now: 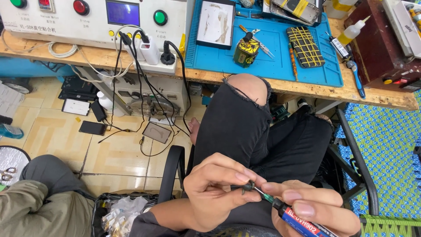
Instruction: The person is repairing a small mobile phone component by applying adhesive with a syringe and using a UV light.
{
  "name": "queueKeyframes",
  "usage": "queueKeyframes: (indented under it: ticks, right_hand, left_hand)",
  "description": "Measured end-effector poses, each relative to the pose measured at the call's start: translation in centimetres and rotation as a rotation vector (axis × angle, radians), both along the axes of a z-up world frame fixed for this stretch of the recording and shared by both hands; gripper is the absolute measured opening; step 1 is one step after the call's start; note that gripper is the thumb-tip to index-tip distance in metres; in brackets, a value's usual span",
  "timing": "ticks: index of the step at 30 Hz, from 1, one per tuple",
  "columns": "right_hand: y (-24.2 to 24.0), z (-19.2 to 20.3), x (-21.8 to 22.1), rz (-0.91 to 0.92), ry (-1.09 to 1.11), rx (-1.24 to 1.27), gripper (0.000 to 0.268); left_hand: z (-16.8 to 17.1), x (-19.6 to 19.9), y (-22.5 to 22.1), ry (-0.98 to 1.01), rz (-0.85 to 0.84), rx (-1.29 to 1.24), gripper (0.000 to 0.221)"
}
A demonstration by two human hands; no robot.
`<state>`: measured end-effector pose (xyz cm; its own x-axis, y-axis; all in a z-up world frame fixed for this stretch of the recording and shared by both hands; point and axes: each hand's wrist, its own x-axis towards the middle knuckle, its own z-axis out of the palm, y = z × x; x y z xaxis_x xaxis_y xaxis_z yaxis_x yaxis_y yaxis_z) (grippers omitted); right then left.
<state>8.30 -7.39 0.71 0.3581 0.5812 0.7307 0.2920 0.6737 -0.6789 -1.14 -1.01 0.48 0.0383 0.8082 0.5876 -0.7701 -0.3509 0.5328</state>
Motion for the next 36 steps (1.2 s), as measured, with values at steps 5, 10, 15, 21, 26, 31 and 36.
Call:
queueKeyframes:
  ticks: [5,10,15,21,26,31,36]
  right_hand:
    - [0.0,0.1,0.2,0.016,-0.046,-0.011,0.019]
    - [0.3,-0.2,0.2,-0.011,-0.041,0.015,0.022]
    - [0.9,-0.7,0.2,-0.020,-0.052,0.112,0.019]
    - [0.2,-0.3,-0.5,-0.134,-0.028,-0.017,0.021]
    - [0.8,-0.4,-0.2,-0.102,-0.087,0.066,0.020]
    - [0.5,-0.2,-0.4,-0.079,-0.034,0.018,0.019]
    - [-0.3,0.2,-0.8,-0.124,-0.004,-0.068,0.019]
  left_hand:
    - [0.1,-0.1,0.1,-0.016,-0.041,0.009,0.024]
    - [0.2,-0.3,0.2,0.049,0.015,0.038,0.024]
    - [0.1,-0.5,0.2,0.149,0.101,0.052,0.023]
    - [0.2,-0.5,0.1,0.140,0.086,0.043,0.024]
    - [0.2,-0.4,0.2,0.138,0.094,0.049,0.024]
    - [-0.2,-0.3,0.2,0.146,0.097,0.037,0.022]
    - [-0.5,-0.2,-0.2,0.077,0.028,-0.001,0.021]
